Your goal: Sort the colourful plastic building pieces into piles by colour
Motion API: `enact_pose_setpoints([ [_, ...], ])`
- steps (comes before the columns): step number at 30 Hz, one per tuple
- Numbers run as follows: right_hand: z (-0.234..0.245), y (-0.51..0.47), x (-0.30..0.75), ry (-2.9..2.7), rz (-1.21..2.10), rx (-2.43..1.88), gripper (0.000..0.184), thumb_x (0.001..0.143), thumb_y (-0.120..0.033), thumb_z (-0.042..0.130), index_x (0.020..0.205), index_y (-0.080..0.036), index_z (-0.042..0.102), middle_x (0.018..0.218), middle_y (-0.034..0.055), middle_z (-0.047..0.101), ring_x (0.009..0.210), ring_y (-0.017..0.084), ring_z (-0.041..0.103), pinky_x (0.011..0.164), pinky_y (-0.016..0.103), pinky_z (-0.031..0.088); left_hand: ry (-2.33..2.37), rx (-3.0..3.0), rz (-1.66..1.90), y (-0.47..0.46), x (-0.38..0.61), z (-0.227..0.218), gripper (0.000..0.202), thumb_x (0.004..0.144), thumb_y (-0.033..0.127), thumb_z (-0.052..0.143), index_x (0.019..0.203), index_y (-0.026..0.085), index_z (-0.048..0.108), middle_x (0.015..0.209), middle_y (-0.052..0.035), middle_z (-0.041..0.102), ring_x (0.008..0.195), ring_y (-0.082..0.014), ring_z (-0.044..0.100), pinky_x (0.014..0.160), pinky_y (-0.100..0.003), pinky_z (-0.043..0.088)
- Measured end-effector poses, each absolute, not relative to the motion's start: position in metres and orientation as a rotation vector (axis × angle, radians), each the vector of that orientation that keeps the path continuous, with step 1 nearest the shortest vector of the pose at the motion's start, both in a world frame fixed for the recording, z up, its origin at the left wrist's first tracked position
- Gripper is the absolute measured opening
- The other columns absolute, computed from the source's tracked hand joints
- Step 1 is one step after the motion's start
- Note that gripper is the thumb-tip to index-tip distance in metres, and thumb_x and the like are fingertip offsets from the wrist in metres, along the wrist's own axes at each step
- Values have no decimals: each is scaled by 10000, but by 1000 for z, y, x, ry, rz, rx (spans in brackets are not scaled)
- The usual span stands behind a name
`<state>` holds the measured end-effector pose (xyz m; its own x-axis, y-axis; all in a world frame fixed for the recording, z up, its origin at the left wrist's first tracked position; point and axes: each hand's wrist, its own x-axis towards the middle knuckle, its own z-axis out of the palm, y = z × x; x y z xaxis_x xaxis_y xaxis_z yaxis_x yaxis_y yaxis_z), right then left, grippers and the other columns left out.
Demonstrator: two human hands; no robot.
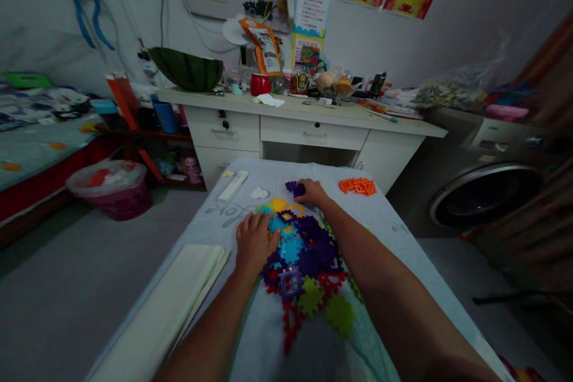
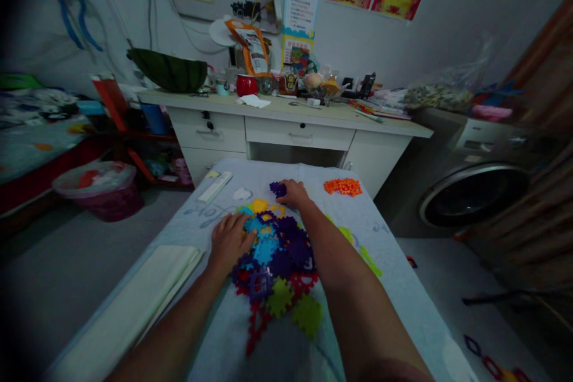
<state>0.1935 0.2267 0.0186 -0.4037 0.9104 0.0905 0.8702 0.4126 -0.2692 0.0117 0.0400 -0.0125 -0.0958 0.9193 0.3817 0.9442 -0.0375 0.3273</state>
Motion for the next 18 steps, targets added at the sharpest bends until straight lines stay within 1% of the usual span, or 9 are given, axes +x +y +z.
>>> enact_pose_setpoints([
  [3, 21, 220, 204, -2272, 255, -1506, 533, 706, -242, 734, 1202, -212, 541, 1166, 67, 629, 1058, 208, 586, 945, 346, 429, -2135, -2075, -816, 40, 12, -14, 416, 896, 389, 503, 1259, 208, 592, 1347, -100, 576, 1300, -333, 421, 1069, -487, 324],
  [5, 25, 215, 213, -2144, 286, -1500, 515, 708, -221, 725, 1183, -211, 524, 1108, 54, 643, 999, 196, 599, 888, 331, 455, -2137, -2070, -812, 41, 12, -14, 419, 893, 389, 507, 1260, 205, 592, 1343, -103, 579, 1296, -336, 425, 1068, -493, 323],
  [9, 47, 198, 232, -1990, 493, -1459, 474, 663, -249, 758, 1078, -221, 531, 935, 3, 644, 850, 182, 610, 789, 328, 487, -2149, -2071, -787, 40, 12, -11, 419, 886, 392, 517, 1258, 215, 591, 1347, -93, 577, 1288, -338, 427, 1060, -496, 327],
  [12, 70, 173, 244, -1951, 745, -1374, 507, 637, -292, 775, 1072, -217, 526, 882, -15, 619, 743, 155, 590, 689, 295, 491, -2145, -2083, -783, 39, 13, -9, 419, 887, 391, 514, 1258, 212, 591, 1343, -95, 578, 1280, -334, 435, 1056, -488, 332],
  [14, 84, 151, 250, -1982, 894, -1292, 533, 626, -329, 790, 1077, -214, 530, 854, -24, 607, 722, 145, 578, 661, 275, 483, -2141, -2084, -787, 39, 13, -8, 417, 889, 390, 511, 1257, 213, 593, 1342, -99, 578, 1275, -328, 441, 1055, -481, 334],
  [18, 103, 115, 253, -2150, 1193, -1059, 599, 626, -385, 817, 1124, -207, 535, 856, -21, 626, 747, 142, 588, 678, 261, 480, -2145, -2074, -805, 40, 13, -10, 415, 891, 397, 511, 1254, 216, 600, 1336, -100, 584, 1279, -333, 433, 1057, -492, 329],
])
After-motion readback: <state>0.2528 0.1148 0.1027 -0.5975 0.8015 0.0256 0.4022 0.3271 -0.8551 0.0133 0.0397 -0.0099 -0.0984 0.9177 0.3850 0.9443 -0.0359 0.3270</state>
